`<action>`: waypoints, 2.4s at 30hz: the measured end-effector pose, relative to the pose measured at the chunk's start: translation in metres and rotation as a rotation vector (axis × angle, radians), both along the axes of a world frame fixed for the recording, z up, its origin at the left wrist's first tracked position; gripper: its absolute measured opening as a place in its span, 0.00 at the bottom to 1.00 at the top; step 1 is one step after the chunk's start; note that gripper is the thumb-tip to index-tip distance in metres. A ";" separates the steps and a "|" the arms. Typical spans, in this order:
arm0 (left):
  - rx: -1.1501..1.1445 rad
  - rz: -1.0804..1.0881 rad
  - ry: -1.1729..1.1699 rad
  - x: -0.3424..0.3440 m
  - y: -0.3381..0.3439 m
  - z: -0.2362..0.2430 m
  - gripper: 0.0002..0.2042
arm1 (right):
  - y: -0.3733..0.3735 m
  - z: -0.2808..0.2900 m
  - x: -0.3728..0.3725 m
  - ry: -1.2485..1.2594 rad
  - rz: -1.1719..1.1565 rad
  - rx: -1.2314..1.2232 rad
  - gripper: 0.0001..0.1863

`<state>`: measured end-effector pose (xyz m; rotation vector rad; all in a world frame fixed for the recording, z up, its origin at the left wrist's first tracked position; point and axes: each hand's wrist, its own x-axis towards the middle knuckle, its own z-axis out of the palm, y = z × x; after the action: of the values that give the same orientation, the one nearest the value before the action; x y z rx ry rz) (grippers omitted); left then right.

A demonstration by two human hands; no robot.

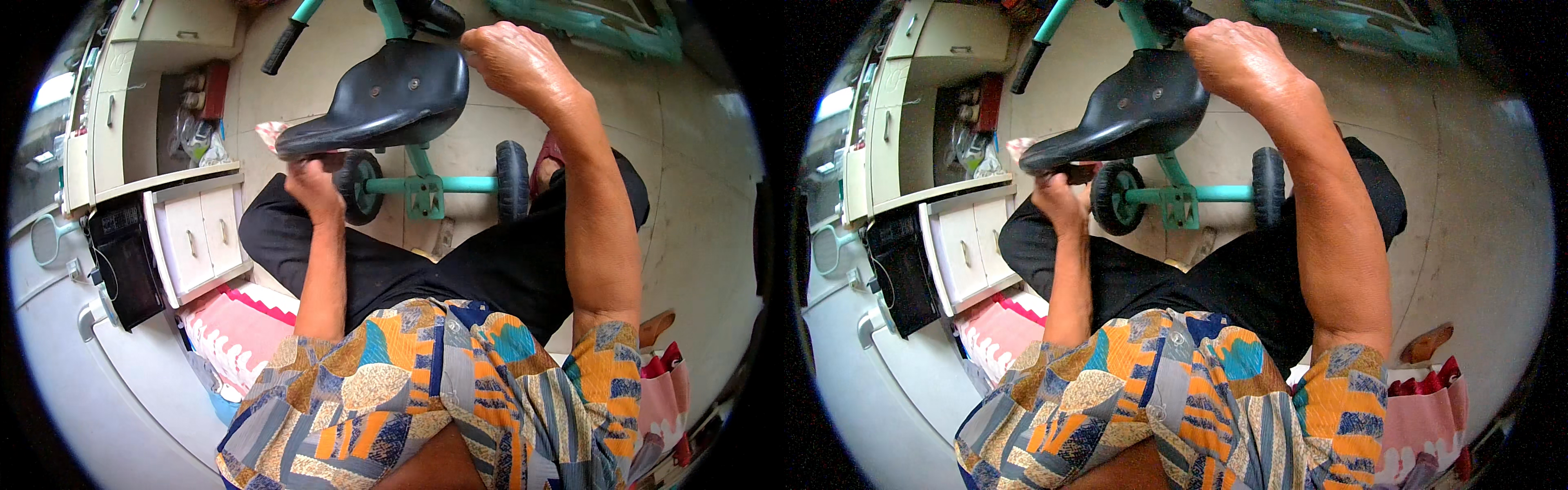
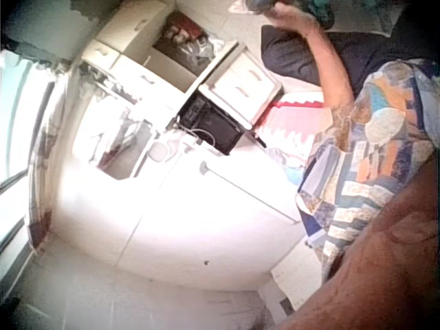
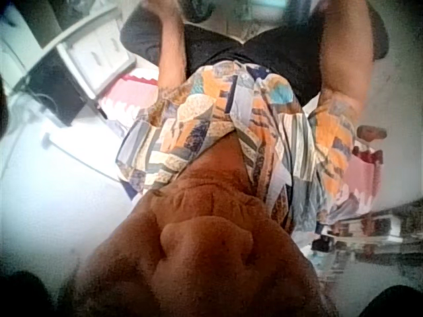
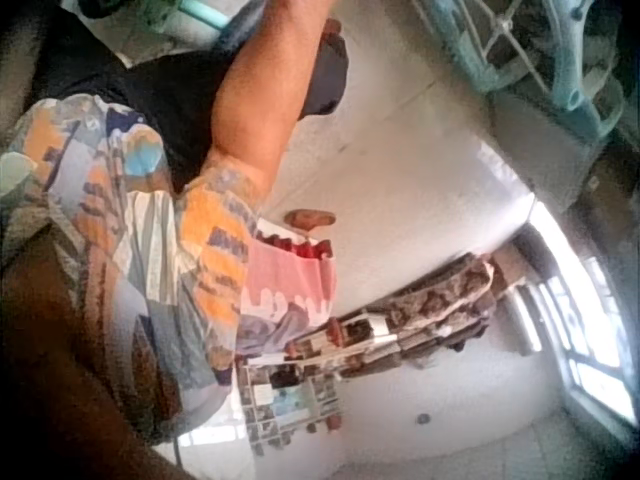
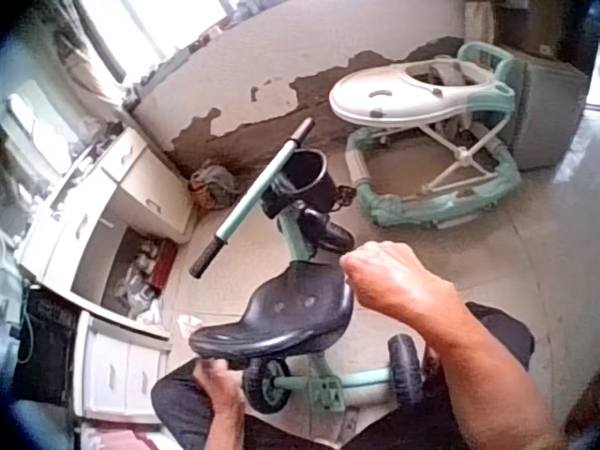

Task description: The person sits on the floor and wipes a child's tricycle with a cloth. They clean the handlebars, seat, wheels, and frame, turning the tricycle to reach different parts.

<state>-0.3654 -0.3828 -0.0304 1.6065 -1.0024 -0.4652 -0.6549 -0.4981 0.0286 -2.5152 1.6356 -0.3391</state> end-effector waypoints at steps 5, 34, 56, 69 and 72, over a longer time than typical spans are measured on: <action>0.435 -0.393 0.616 0.066 -0.008 -0.119 0.15 | 0.004 0.001 0.000 -0.021 -0.008 0.016 0.10; 0.104 -0.624 -0.686 -0.113 -0.001 -0.014 0.04 | 0.020 -0.008 -0.027 0.001 -0.032 0.066 0.09; -0.075 -0.745 -0.755 0.002 -0.029 0.111 0.22 | 0.046 -0.120 0.034 -1.052 -0.426 0.823 0.08; -0.052 -0.700 -0.705 0.019 -0.032 0.093 0.17 | -0.020 -0.163 0.053 -0.923 -0.637 0.493 0.13; -0.059 -0.663 -0.660 0.018 -0.024 0.093 0.16 | -0.040 -0.146 0.063 -0.855 -0.676 0.363 0.14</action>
<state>-0.3476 -0.4068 0.0628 1.3644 -2.0527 -0.3321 -0.5915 -0.5383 -0.1178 -1.1998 1.8267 -0.9134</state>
